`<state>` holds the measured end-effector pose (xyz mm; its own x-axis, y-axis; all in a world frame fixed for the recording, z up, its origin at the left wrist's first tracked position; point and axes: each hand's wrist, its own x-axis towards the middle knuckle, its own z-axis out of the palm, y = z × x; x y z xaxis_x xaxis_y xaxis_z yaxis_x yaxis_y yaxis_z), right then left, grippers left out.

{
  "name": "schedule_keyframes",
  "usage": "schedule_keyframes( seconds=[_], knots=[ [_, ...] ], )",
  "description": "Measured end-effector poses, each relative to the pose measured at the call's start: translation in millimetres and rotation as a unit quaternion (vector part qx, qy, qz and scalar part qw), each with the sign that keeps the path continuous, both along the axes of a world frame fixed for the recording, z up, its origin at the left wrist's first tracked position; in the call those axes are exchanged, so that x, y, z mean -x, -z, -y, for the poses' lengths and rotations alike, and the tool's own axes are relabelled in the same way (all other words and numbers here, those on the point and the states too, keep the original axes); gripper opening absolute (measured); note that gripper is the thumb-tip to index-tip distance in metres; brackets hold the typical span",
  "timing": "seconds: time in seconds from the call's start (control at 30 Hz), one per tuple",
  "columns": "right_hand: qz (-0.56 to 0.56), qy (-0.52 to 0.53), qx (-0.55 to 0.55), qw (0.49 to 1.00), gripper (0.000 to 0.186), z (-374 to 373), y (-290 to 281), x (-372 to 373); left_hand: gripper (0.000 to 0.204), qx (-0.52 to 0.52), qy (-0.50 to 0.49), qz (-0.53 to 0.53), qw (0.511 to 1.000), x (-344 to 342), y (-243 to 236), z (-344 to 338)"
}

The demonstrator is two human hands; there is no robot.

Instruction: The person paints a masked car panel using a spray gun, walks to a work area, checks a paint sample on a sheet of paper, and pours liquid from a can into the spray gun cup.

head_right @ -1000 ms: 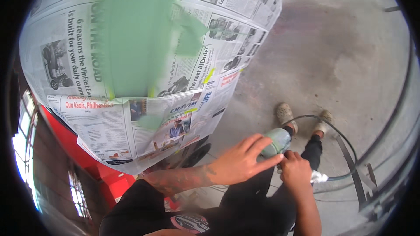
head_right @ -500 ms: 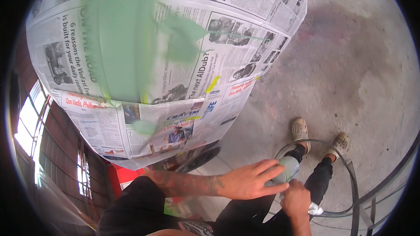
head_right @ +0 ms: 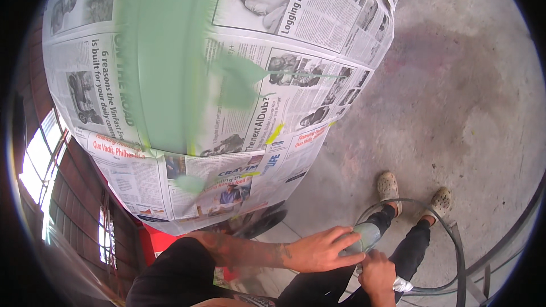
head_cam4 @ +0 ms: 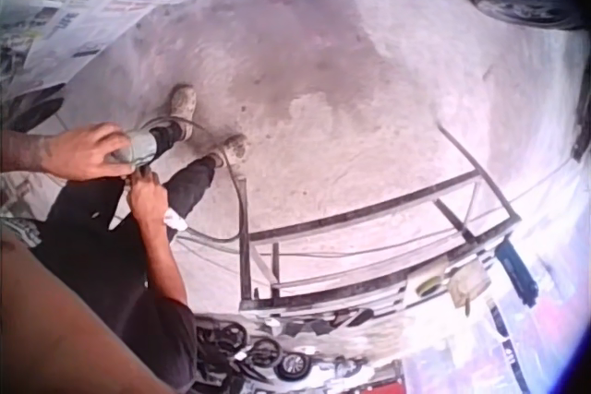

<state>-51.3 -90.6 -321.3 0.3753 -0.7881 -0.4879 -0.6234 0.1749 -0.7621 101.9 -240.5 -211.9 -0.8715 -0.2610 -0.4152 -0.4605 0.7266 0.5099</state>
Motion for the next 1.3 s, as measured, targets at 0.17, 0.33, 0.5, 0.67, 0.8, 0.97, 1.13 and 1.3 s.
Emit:
schedule_keyframes(
  seconds=[0.17, 0.33, 0.5, 0.67, 0.8, 0.97, 1.13, 1.3],
  knots=[
    [0.001, 0.014, 0.016, 1.000, 0.015, 6.2, -0.4, 2.6, 0.050, -0.003, -0.004, 0.004, 1.000, 1.1, -0.3, 4.5],
    [0.000, 0.038, 0.007, 0.999, 0.017, 12.5, -4.7, 3.8, 0.050, 0.004, 0.002, 0.000, 1.000, 5.3, 0.4, 10.7],
    [0.007, 0.044, 0.002, 0.999, 0.020, 11.5, -1.0, 2.4, 0.056, 0.000, 0.000, 0.022, 1.000, 5.7, 4.1, 9.2],
    [-0.022, 0.069, 0.014, 0.997, 0.022, 7.8, 22.5, 0.6, 0.061, -0.094, -0.098, -0.032, 0.990, -8.2, 20.0, 11.7],
    [-0.074, 0.136, 0.073, 0.985, 0.015, 5.7, 71.1, -1.0, 0.071, -0.146, -0.353, 0.075, 0.921, -68.8, 68.2, -44.0],
    [-0.084, 0.167, 0.093, 0.978, 0.013, 11.9, 92.5, 12.9, 0.082, -0.124, -0.285, 0.277, 0.909, -80.2, 98.9, -139.6],
    [-0.055, 0.244, 0.117, 0.961, 0.029, -1.9, 110.9, 15.6, 0.085, -0.140, -0.303, 0.373, 0.866, -50.2, 111.8, -121.5],
    [-0.052, 0.251, 0.136, 0.957, 0.032, 2.0, 110.5, 22.3, 0.081, -0.174, -0.281, 0.434, 0.838, -29.2, 117.8, -104.4]
  ],
)
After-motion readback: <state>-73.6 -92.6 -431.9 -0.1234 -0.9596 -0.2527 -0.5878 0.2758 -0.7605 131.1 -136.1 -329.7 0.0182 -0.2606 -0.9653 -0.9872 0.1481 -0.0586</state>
